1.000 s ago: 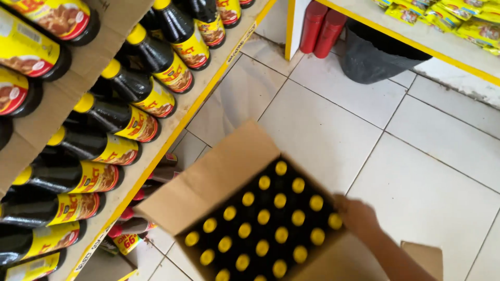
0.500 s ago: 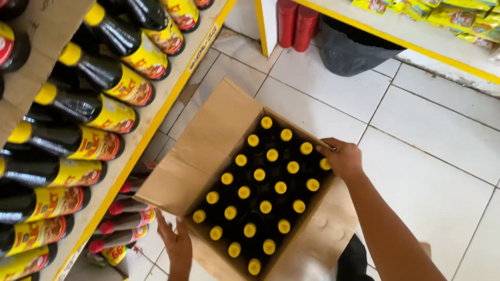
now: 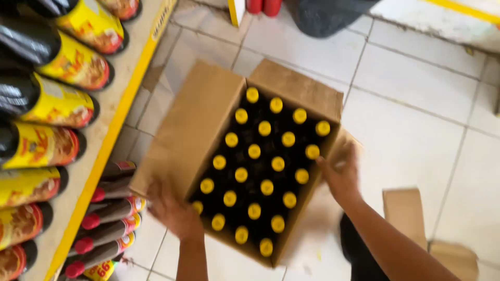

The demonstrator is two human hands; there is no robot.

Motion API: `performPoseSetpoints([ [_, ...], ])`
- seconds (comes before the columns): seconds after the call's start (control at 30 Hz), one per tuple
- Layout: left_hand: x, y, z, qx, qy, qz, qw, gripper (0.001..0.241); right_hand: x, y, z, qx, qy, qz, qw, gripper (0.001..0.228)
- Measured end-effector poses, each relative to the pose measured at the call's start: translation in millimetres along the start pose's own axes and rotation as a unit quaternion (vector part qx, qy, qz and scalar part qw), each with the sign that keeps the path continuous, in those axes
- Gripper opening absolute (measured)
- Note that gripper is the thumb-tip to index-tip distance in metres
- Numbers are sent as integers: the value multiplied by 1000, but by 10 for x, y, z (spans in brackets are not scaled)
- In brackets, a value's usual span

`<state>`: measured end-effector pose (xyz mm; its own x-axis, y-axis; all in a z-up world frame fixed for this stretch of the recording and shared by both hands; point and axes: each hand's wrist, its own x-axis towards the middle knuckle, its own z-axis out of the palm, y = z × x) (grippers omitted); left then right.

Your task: Taking soy sauce bottles out of a cardboard box and placing them onto grocery store shelves.

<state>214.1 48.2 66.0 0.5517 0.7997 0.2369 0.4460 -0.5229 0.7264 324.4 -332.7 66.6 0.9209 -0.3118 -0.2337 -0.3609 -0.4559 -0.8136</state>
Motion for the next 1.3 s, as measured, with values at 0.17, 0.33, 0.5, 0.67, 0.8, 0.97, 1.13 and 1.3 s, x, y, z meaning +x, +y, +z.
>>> performPoseSetpoints([
  [0.17, -17, 35, -201, 7, -150, 28, 988, 37, -382, 21, 707, 83, 51, 101, 990, 63],
  [0.33, 40, 158, -377, 102, -274, -4, 956, 41, -450, -62, 633, 59, 93, 59, 992, 35],
  [0.5, 70, -27, -345, 130, -261, 41, 956, 42, -527, -122, 682, 23, 108, 66, 992, 31],
  [0.67, 79, -31, -263, 62, -214, 101, 970, 41, -431, -83, 608, 37, 108, 19, 993, 33],
  [0.8, 93, -46, -240, 65, -202, 105, 972, 41, -435, -171, 594, 45, 104, 64, 991, 36],
  [0.97, 213, 74, -234, 55, -201, 107, 972, 43, -415, -350, 588, 38, 101, 78, 991, 37],
  [1.13, 142, -74, -134, 66, -203, 97, 972, 42, -368, -250, 594, -11, 92, 138, 986, 40],
  [1.3, 162, 98, -86, 56, -201, 63, 976, 39, -331, -345, 333, -6, 34, 187, 982, 38],
])
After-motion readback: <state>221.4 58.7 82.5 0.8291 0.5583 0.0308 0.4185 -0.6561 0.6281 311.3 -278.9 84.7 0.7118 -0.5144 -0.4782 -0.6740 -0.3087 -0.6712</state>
